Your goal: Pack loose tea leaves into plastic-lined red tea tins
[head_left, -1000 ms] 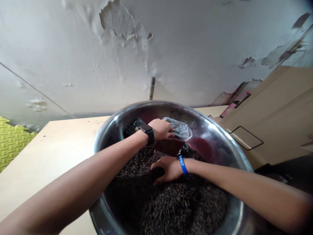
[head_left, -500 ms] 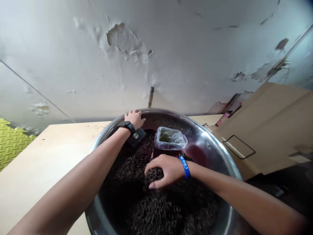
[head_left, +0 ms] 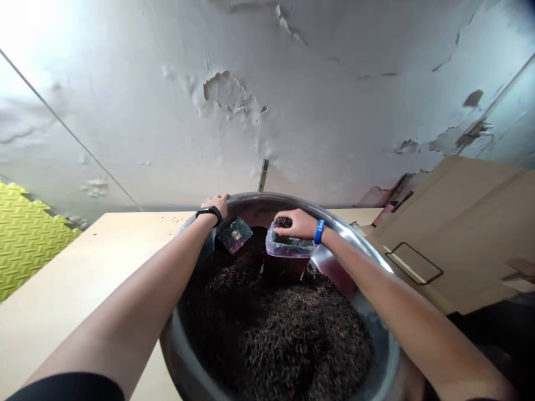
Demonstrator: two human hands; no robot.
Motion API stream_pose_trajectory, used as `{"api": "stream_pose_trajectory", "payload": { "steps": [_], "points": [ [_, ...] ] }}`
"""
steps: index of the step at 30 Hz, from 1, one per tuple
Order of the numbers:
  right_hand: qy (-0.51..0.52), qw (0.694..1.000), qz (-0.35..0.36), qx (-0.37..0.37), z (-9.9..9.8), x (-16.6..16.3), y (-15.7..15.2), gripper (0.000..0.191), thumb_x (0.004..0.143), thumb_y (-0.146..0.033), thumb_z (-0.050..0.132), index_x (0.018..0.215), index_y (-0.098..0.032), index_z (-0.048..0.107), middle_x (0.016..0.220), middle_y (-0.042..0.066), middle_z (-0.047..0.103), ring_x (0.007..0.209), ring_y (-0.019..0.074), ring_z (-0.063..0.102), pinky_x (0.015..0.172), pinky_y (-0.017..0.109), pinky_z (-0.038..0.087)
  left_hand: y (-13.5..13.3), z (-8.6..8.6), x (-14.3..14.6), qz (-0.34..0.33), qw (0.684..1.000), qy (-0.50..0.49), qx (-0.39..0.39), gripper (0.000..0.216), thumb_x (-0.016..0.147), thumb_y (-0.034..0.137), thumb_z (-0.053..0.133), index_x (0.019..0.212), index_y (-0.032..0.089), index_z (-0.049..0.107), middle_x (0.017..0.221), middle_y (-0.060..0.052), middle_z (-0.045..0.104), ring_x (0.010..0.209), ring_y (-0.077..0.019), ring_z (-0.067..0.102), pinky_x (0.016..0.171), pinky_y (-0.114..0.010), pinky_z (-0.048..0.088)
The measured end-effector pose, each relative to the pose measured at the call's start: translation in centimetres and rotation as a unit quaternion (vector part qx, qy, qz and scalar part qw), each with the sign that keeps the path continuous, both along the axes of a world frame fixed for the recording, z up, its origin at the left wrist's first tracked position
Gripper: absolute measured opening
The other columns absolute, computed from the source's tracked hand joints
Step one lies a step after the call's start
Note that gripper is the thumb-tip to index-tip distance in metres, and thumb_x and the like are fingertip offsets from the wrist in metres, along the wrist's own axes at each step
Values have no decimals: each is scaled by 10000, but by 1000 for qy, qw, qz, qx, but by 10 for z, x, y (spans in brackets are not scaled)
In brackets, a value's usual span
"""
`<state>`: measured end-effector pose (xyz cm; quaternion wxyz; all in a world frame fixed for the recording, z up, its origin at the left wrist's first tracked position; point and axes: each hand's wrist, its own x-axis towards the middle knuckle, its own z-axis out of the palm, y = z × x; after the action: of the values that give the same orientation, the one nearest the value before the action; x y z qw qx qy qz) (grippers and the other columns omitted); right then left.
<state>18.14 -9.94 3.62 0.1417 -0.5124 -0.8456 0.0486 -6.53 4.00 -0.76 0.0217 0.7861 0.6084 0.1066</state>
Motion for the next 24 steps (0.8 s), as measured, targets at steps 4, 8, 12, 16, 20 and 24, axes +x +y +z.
{"api": "stream_pose_trajectory", "payload": {
  "steps": [4,8,12,16,20,24],
  "points": [
    [-91,996,1,24,-14,3,2,368,717,-492,500,954,-228,598,895,40,638,825,192,573,717,269,382,3,-1,-11,-17,1000,4,1,546,722,246,474,1247,293,331,1202,-103,463,964,-277,545,752,-376,432],
    [-142,989,26,19,-24,-2,12,371,719,-480,492,988,-241,587,937,48,623,853,212,573,717,280,389,1,-6,-33,-35,999,16,6,519,760,238,435,1259,260,294,1189,-98,472,917,-224,569,742,-319,436],
    [-131,990,46,17,-30,-12,23,392,728,-480,484,1028,-243,571,973,51,611,869,213,572,740,285,391,-15,-11,-54,-16,998,52,22,545,780,255,406,1296,275,232,1194,-106,454,892,-242,572,738,-341,431],
    [-124,990,62,21,-33,-19,25,394,735,-482,479,1033,-240,567,977,50,608,880,215,568,739,288,395,-35,-7,-58,0,995,94,34,623,746,224,436,1322,254,202,1198,-127,448,982,-281,516,776,-385,416],
    [-122,990,67,21,-34,-18,24,401,742,-486,469,1041,-237,566,990,53,604,885,220,567,735,298,397,-30,19,-27,30,987,146,54,357,728,231,455,1070,165,535,1031,-154,567,1010,-342,472,797,-502,369],
    [-129,990,59,26,-35,-17,23,432,728,-508,478,1060,-245,560,975,66,607,876,238,569,714,308,395,-4,46,34,-129,987,20,93,283,792,233,371,909,202,627,962,-89,624,903,-222,557,774,-345,416]
  ]
}}
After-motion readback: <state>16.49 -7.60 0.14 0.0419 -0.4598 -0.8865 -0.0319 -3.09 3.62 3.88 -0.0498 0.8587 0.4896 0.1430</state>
